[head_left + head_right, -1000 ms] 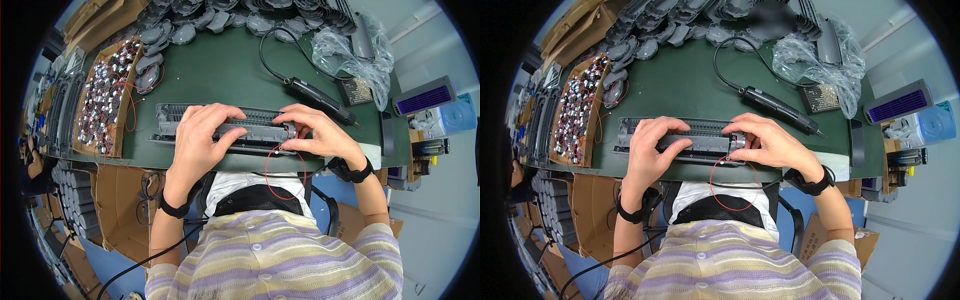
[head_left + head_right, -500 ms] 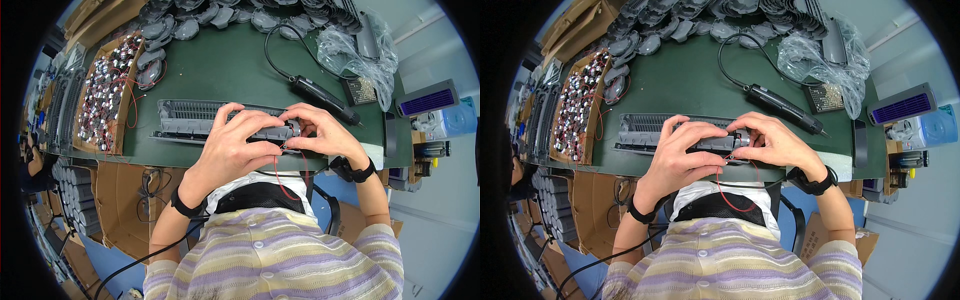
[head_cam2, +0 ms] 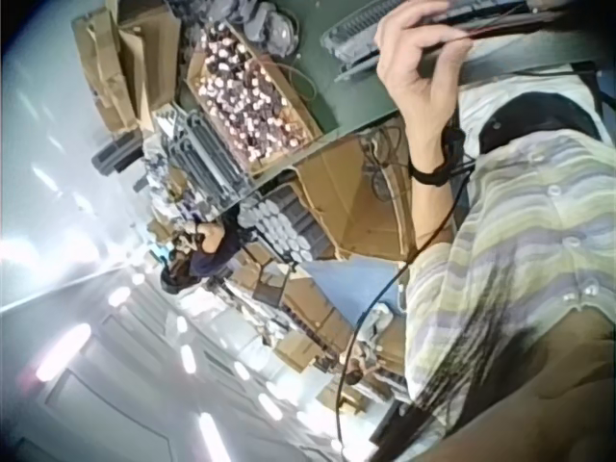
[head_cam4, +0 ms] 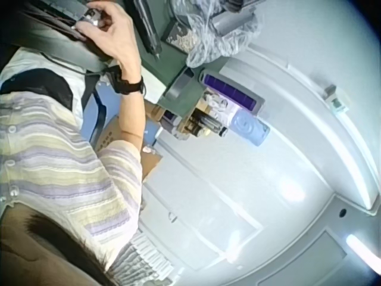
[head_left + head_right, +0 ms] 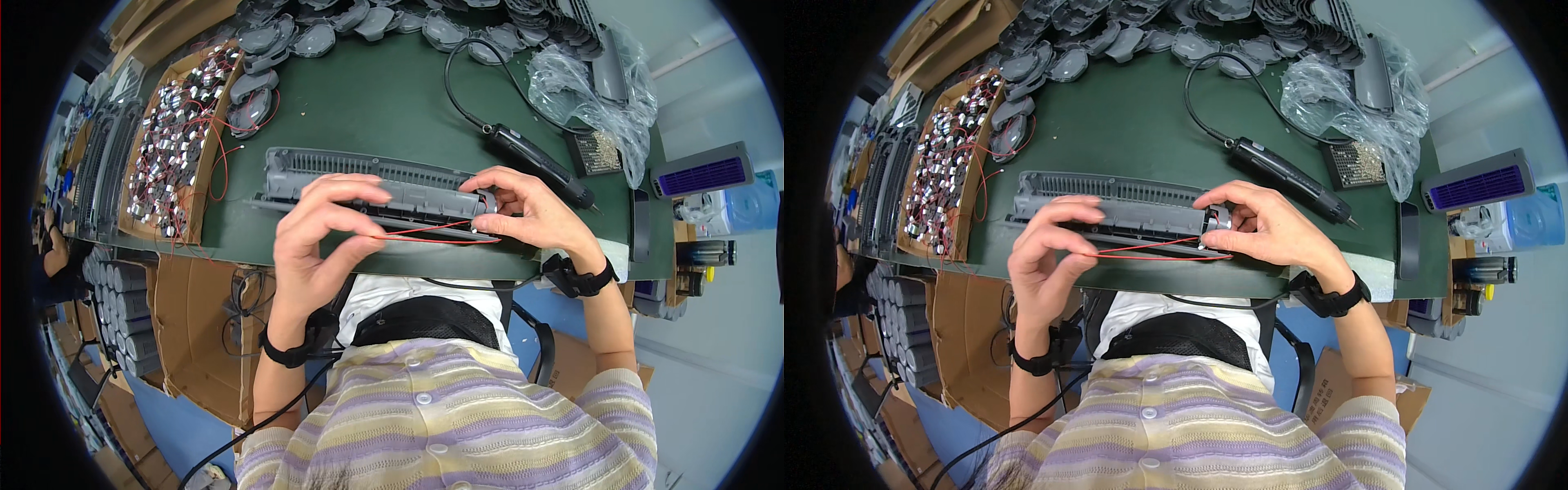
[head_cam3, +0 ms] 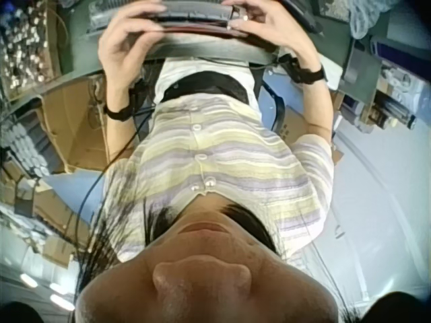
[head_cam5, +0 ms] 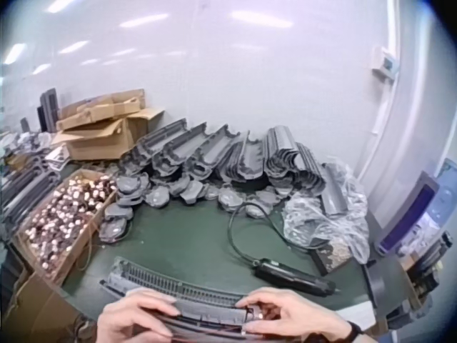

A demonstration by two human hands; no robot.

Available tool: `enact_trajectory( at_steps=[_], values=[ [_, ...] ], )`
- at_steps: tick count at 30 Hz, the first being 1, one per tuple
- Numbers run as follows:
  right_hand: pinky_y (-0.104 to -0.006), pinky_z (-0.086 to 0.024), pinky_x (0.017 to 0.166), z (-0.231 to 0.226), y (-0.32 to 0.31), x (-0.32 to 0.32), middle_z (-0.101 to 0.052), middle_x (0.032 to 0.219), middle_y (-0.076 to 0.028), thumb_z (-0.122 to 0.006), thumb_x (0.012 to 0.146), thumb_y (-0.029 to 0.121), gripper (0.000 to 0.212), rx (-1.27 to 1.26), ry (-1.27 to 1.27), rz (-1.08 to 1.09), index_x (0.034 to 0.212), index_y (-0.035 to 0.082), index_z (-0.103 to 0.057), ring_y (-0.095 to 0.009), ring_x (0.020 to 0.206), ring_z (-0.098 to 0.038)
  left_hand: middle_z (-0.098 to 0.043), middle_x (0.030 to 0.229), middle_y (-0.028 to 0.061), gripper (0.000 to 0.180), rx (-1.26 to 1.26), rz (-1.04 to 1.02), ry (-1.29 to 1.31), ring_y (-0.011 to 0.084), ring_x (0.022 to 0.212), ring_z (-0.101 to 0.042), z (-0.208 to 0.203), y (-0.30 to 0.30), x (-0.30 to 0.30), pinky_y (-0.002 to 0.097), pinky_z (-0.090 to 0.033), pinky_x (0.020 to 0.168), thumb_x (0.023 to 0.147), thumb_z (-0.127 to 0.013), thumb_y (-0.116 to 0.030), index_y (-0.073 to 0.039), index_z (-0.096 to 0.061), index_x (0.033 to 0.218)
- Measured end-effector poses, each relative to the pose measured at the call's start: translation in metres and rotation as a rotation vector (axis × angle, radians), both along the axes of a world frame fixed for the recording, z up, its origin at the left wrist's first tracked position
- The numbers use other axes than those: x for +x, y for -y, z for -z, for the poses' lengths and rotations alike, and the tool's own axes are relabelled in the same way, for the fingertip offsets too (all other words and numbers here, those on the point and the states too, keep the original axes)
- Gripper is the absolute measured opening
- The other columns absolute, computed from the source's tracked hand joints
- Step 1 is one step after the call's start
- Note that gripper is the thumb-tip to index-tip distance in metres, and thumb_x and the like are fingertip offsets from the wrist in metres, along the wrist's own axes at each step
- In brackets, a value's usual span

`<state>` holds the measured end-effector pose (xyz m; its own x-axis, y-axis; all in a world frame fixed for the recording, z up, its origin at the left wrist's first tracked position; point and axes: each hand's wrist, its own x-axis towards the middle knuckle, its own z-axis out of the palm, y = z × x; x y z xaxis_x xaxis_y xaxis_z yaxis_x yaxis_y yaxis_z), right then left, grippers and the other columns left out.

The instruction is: Assembling various components into a gray plastic housing using an electric screwdriver.

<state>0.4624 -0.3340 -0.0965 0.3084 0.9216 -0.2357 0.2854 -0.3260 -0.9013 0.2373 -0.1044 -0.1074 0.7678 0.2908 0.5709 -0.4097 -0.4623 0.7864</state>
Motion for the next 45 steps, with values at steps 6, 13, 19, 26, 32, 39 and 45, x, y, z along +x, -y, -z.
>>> enact_trajectory(
  at_steps=[6,13,19,26,32,39,45],
  values=[
    [-0.0226,-0.048,0.061,-0.001,-0.006,-0.006,-0.063,0.094,-0.003,-0.084,0.091,0.025,0.047,0.014,-0.030,0.024,0.127,0.001,-0.066,-0.005,0.070,-0.060,-0.076,0.108,0.0067,0.013,0.008,0.031,-0.073,0.0326,0.118,-0.068,-0.008,0.003,-0.016,0.0492,-0.037,0.112,0.087,-0.079,-0.014,-0.010,-0.066,0.084],
    [-0.0212,-0.045,0.065,-0.003,-0.008,-0.005,-0.067,0.086,0.001,-0.080,0.093,0.015,0.044,-0.085,-0.085,0.045,0.131,0.002,-0.062,-0.002,0.075,-0.058,-0.068,0.084,-0.0045,0.012,0.233,0.358,-0.110,0.0157,0.084,-0.066,-0.033,0.052,0.003,0.0452,-0.040,0.107,0.086,-0.082,-0.026,-0.018,-0.076,0.093],
    [-0.0229,-0.044,0.058,0.007,-0.008,-0.004,-0.064,0.074,0.001,-0.084,0.091,0.025,0.046,-0.012,-0.055,0.099,0.126,0.004,-0.065,-0.003,0.065,-0.057,-0.064,0.088,-0.0048,0.007,0.102,0.713,0.057,0.0162,0.082,-0.062,-0.046,0.084,0.025,0.0464,-0.041,0.105,0.094,-0.076,-0.020,-0.016,-0.073,0.098],
    [-0.0237,-0.034,0.053,0.011,-0.015,-0.006,-0.053,0.068,0.006,-0.084,0.090,0.023,0.041,-0.001,-0.025,0.089,0.121,0.004,-0.066,-0.001,0.060,-0.046,-0.073,0.088,-0.0013,0.012,-0.180,0.731,0.083,0.0208,0.084,-0.070,-0.055,0.054,0.007,0.0457,-0.039,0.106,0.096,-0.076,-0.020,-0.010,-0.072,0.100],
    [-0.0210,-0.043,0.061,0.012,-0.005,-0.009,-0.065,0.085,0.002,-0.083,0.089,0.014,0.035,-0.014,-0.057,0.186,0.115,0.003,-0.062,-0.001,0.073,-0.059,-0.077,0.106,0.0199,0.005,-0.443,-0.200,0.033,0.0268,0.113,-0.071,-0.028,-0.031,-0.043,0.0419,-0.051,0.106,0.103,-0.058,-0.001,-0.002,-0.058,0.108],
    [-0.0194,-0.048,0.066,0.010,-0.011,-0.011,-0.064,0.086,0.003,-0.082,0.089,0.009,0.034,-0.016,-0.135,0.193,0.115,0.003,-0.061,-0.002,0.073,-0.060,-0.078,0.108,0.0131,0.011,-0.261,-0.430,-0.198,0.0170,0.105,-0.071,0.010,-0.084,-0.042,0.0340,-0.054,0.095,0.104,-0.065,-0.011,-0.001,-0.061,0.101],
    [-0.0201,-0.048,0.066,0.011,-0.014,-0.010,-0.063,0.086,0.003,-0.083,0.088,0.007,0.034,0.020,-0.110,0.167,0.114,0.003,-0.062,-0.002,0.073,-0.059,-0.076,0.096,0.0098,0.009,-0.380,-0.498,-0.356,0.0125,0.088,-0.071,0.018,-0.104,-0.048,0.0279,-0.057,0.084,0.099,-0.068,-0.004,0.002,-0.063,0.102]
  ],
)
